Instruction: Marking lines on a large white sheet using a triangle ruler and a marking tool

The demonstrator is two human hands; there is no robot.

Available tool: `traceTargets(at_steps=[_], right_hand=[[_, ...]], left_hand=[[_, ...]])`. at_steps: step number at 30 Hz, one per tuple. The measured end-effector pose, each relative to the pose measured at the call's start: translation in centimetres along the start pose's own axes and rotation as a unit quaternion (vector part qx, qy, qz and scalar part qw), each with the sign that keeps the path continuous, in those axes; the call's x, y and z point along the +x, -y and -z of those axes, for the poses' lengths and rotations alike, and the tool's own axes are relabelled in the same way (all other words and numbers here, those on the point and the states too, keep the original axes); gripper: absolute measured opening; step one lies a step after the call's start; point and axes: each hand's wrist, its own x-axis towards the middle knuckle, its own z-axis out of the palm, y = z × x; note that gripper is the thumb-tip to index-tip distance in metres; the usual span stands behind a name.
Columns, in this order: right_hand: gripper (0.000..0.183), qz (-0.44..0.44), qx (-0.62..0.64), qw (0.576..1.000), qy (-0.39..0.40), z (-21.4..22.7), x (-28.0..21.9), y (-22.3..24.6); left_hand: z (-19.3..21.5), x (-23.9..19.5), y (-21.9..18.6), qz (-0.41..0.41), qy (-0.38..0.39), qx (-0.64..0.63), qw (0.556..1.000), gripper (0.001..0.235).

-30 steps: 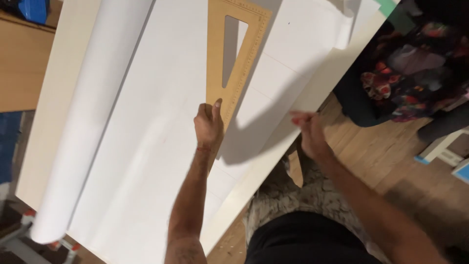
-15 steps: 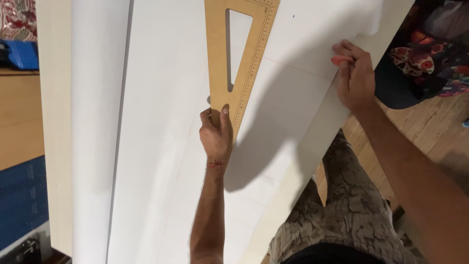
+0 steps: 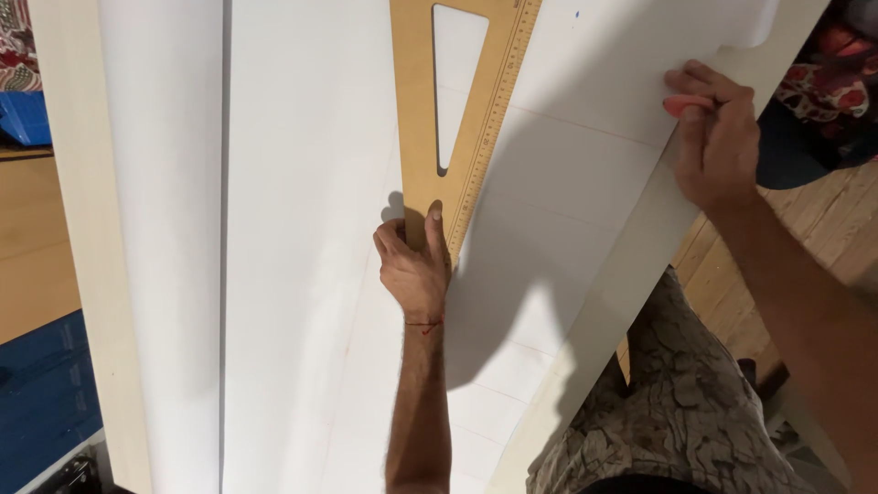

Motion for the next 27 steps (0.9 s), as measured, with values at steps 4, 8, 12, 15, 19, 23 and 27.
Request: traceTargets(at_steps=[4,8,12,15,19,23,27], right_hand=[[0.027,0.016,-0.008,1.0,-0.007,0.0,0.2,0.6],[0.025,0.026,0.009,1.0,-0.01,-0.1,0.4,0.6],[0.032,0.04,-0.003,0.999,-0.015,-0.2,0.5,0.7],[0.031,0.047,-0.001,0.999,-0.021,-0.2,0.6,0.6],[0.03,0.032,0.015,0.999,-0.019,-0.1,0.6,0.8],[0.026,0.038,0.013,0.999,-0.011,-0.1,0.4,0.3],[0.022,0.035,0.005,0.999,-0.017,-0.1,0.5,0.8]], left_hand=[[0.4,0.3,-0.5,-0.011,-0.024,0.042,0.999,0.06],[0.2,0.6,-0.6,0.007,-0.041,0.124,0.991,0.061],[0.6,1.3,-0.9,-0.039,-0.084,0.155,0.984,0.064],[0.2,1.4,-1.5,-0.06,-0.077,0.132,0.986,0.074],[-1.2,1.1,-1.1,-0.038,-0.084,0.063,0.994,0.069],[-1.4,0.8,-0.9,-0.022,-0.087,0.071,0.993,0.069],[-1.3,0.9,-1.4,-0.018,-0.092,0.08,0.992,0.072]])
